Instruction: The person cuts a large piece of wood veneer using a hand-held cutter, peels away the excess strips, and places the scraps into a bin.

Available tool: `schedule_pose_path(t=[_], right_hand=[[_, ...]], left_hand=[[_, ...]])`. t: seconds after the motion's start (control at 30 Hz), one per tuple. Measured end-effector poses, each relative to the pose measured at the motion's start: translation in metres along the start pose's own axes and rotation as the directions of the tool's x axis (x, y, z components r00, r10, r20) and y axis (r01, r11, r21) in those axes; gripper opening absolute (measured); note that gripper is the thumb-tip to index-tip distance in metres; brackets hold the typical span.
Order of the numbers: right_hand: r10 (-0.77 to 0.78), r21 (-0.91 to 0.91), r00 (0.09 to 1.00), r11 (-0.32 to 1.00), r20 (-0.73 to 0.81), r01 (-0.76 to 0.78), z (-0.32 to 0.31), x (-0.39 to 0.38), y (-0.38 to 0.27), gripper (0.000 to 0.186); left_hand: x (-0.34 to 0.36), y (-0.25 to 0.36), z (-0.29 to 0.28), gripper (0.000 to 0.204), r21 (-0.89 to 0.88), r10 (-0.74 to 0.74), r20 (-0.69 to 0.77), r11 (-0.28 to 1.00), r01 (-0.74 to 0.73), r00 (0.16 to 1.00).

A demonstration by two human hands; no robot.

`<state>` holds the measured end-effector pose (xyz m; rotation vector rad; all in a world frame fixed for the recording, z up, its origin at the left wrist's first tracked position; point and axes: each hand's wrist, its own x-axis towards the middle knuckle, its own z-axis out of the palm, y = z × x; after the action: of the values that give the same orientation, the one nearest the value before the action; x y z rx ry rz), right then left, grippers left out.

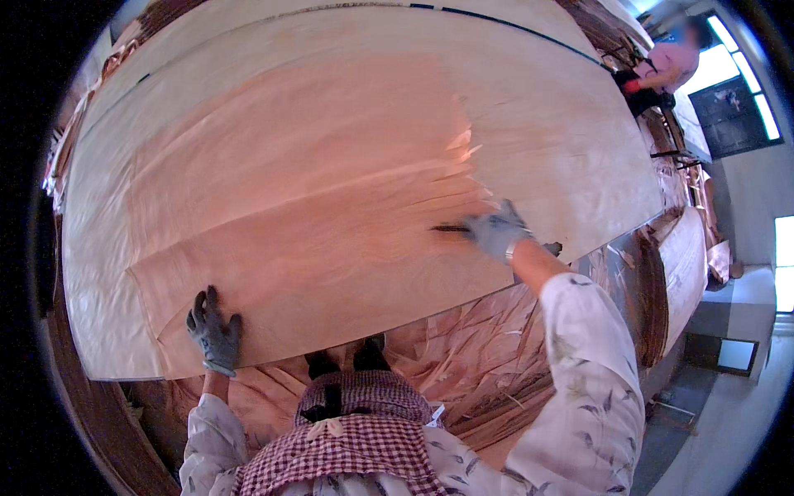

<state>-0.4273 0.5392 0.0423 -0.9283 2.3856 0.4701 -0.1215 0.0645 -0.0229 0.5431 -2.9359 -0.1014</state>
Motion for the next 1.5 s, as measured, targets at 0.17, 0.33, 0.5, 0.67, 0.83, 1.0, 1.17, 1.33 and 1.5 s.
schedule_pose_path(t=[0.17,0.33,0.5,0.67,0.83,1.0,1.17,1.33,1.5], right_hand=[[0.334,-0.006,0.934,0.942,0.129,-0.336,0.038,-0.074,0.060,0.028],[0.468,0.256,0.874,0.836,0.127,-0.485,0.013,-0.097,0.069,0.024],[0.053,0.444,0.819,0.859,-0.572,0.254,-0.055,-0.003,-0.039,0.021],[-0.150,0.267,0.762,0.879,-0.629,0.394,-0.121,0.098,-0.159,0.019],[-0.136,0.130,0.795,0.957,-0.591,0.260,-0.153,0.129,-0.172,0.011],[-0.147,-0.019,0.493,0.967,-0.858,0.256,-0.209,0.136,-0.069,0.020],[0.157,-0.013,0.566,0.959,-0.810,-0.284,-0.227,0.063,0.148,0.034],[0.495,0.242,0.597,0.857,-0.632,-0.455,-0.172,-0.074,0.253,0.039],[0.384,0.083,0.464,0.833,-0.799,-0.547,-0.099,-0.113,0.200,0.033]], left_hand=[[0.000,-0.006,0.003,0.079,-0.004,0.005,0.013,1.000,-0.005,1.000],[-0.003,-0.007,0.005,0.079,-0.062,-0.024,0.035,0.998,0.027,0.999],[0.000,-0.006,0.001,0.078,-0.038,-0.022,0.090,0.999,0.026,0.996],[-0.003,-0.002,-0.011,0.080,-0.077,-0.077,-0.016,0.994,0.075,0.997],[-0.008,-0.002,-0.009,0.080,-0.177,-0.118,-0.035,0.978,0.110,0.992],[-0.013,-0.010,-0.002,0.083,-0.189,-0.121,-0.111,0.977,0.098,0.986],[-0.016,-0.012,-0.001,0.081,-0.157,-0.142,-0.058,0.979,0.131,0.988],[-0.009,-0.009,-0.002,0.080,-0.207,-0.136,0.042,0.968,0.142,0.990],[-0.006,-0.010,-0.007,0.078,-0.140,-0.102,-0.016,0.985,0.098,0.995]])
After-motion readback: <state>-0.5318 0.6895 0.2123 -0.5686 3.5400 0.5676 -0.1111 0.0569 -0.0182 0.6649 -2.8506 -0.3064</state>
